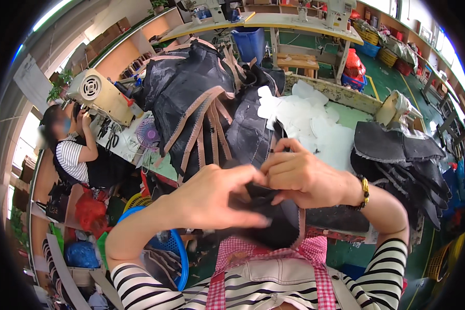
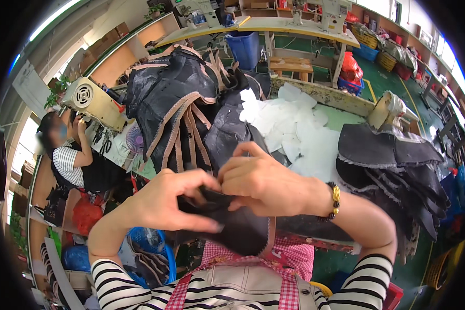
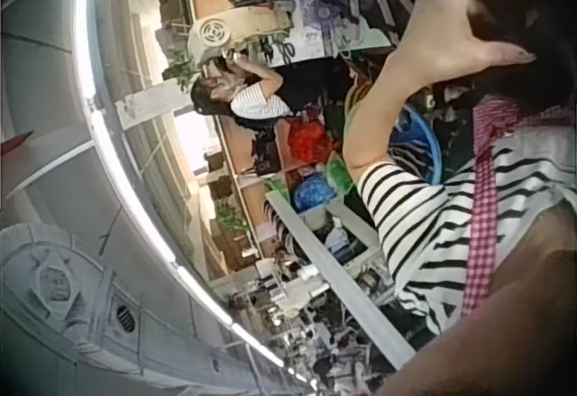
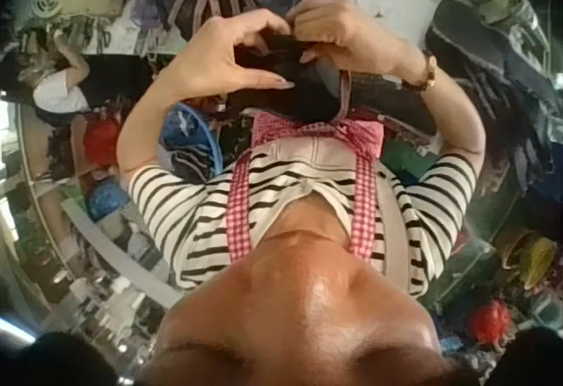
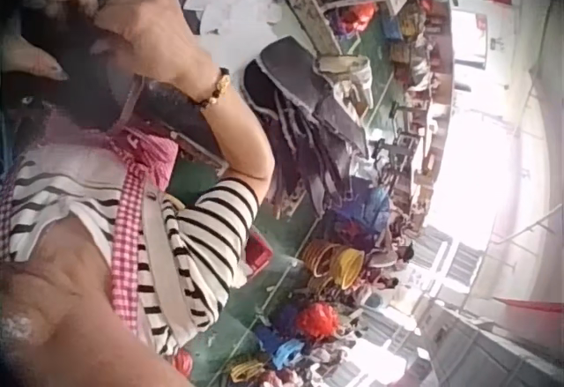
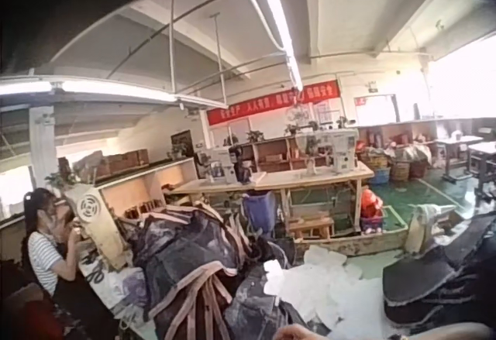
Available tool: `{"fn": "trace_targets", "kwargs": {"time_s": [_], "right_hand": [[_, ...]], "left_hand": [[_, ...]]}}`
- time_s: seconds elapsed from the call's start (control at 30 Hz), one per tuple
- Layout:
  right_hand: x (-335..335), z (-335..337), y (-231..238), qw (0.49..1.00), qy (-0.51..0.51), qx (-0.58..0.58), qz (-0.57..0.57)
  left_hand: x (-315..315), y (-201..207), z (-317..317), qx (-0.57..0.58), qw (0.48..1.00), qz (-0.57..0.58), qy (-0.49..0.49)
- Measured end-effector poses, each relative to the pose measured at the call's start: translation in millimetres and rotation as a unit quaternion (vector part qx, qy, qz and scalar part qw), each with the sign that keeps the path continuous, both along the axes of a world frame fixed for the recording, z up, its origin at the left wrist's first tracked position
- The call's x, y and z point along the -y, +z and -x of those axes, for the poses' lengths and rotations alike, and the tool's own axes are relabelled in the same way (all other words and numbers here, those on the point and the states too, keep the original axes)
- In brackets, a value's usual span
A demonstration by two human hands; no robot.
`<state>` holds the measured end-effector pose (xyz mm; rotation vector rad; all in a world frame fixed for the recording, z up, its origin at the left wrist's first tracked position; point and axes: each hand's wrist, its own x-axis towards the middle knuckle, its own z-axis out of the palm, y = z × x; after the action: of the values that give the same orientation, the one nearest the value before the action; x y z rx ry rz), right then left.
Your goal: The person assembles shoe components by hand in a factory setting. They pick up black shoe uppers and white insoles, insert the insoles into the uppers, and place the assembled units into a blue basket. The process is repeated for multiple pairs.
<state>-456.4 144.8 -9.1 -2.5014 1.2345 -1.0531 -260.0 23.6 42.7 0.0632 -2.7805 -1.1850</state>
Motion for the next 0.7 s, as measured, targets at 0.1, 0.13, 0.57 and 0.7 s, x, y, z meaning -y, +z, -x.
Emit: {"fn": "trace_targets", "kwargs": {"time_s": [0.1,0.13,0.57,0.7], "right_hand": [[-13,4,0,0.998,0.014,0.037,-0.039],[-17,5,-2,0.998,0.02,0.049,-0.041],[-50,-15,-2,0.984,0.005,0.148,-0.094],[-53,-10,0,0.985,-0.017,0.146,-0.092]], "left_hand": [[15,-10,-9,-0.035,0.992,-0.106,-0.049],[14,-16,-11,-0.032,0.989,-0.14,-0.037],[6,-17,4,-0.073,0.979,-0.167,-0.094],[4,-16,5,0.029,0.897,-0.442,0.002]]}}
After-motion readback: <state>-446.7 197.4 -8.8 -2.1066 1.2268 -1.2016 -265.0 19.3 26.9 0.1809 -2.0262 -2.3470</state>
